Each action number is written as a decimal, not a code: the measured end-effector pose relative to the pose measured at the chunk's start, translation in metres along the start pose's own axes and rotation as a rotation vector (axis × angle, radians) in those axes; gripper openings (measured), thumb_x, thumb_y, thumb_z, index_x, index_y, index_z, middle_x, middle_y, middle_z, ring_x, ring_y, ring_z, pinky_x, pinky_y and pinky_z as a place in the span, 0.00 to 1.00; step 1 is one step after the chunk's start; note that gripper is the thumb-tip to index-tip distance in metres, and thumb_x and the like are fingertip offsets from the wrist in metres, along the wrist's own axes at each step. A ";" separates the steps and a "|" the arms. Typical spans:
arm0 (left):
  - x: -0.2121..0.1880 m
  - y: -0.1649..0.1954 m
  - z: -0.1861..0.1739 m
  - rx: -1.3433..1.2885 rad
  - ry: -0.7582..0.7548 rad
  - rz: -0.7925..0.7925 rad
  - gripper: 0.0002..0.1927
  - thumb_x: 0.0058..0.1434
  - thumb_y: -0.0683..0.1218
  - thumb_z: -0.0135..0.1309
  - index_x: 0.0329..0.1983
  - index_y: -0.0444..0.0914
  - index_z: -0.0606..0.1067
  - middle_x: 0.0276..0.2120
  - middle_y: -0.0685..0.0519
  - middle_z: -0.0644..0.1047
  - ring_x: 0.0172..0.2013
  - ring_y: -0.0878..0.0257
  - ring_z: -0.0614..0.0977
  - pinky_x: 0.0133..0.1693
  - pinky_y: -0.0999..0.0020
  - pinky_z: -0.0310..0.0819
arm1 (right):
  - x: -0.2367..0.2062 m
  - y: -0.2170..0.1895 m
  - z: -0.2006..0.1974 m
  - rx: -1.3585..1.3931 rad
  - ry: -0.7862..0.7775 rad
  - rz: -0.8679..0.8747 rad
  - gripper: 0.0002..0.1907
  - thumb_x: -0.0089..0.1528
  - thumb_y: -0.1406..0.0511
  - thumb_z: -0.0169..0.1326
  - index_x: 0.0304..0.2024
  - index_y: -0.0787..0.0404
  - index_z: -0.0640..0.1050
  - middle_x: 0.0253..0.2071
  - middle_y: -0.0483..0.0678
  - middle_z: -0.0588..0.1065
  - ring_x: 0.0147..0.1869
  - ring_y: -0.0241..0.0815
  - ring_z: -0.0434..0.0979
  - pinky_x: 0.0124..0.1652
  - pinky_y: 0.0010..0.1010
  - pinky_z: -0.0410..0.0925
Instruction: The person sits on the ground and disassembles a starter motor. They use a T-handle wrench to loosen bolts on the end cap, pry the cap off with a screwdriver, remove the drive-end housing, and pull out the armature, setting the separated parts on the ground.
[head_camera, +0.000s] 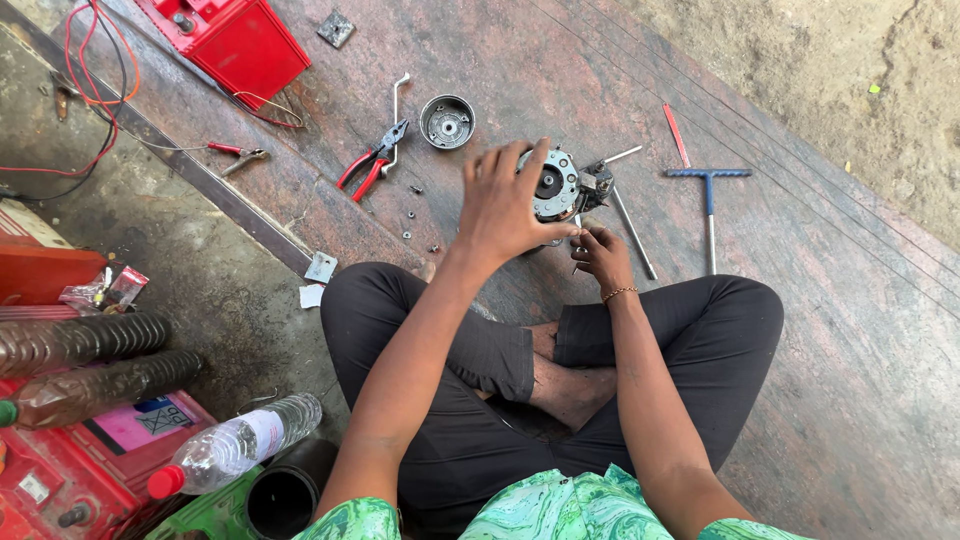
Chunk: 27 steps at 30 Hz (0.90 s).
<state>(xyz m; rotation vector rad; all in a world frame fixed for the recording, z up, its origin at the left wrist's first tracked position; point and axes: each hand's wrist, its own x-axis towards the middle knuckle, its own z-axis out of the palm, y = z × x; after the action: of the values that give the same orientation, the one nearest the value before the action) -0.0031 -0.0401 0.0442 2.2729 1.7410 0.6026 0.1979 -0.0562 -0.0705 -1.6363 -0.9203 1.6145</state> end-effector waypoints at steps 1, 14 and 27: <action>0.001 0.001 0.004 -0.004 0.019 0.006 0.61 0.39 0.74 0.70 0.69 0.38 0.64 0.58 0.45 0.68 0.60 0.48 0.69 0.61 0.44 0.58 | -0.001 -0.001 0.000 0.001 0.003 -0.001 0.19 0.69 0.57 0.52 0.54 0.63 0.76 0.42 0.45 0.79 0.38 0.33 0.79 0.36 0.27 0.71; 0.002 -0.018 0.042 -0.266 0.181 0.107 0.52 0.44 0.59 0.75 0.67 0.37 0.62 0.58 0.43 0.67 0.61 0.45 0.69 0.64 0.49 0.66 | -0.006 -0.008 0.004 -0.014 -0.009 -0.019 0.20 0.68 0.57 0.53 0.54 0.64 0.76 0.42 0.46 0.79 0.37 0.33 0.78 0.36 0.27 0.71; 0.010 -0.012 0.012 -0.171 0.034 0.076 0.59 0.34 0.65 0.77 0.66 0.34 0.66 0.57 0.42 0.71 0.59 0.45 0.70 0.61 0.50 0.66 | -0.003 -0.004 0.002 0.046 -0.024 -0.024 0.19 0.67 0.57 0.54 0.53 0.65 0.77 0.42 0.47 0.79 0.37 0.35 0.78 0.35 0.27 0.71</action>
<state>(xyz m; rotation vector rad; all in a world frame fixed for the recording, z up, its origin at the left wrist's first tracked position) -0.0059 -0.0269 0.0309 2.2304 1.5582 0.7779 0.1961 -0.0571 -0.0656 -1.5725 -0.9046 1.6303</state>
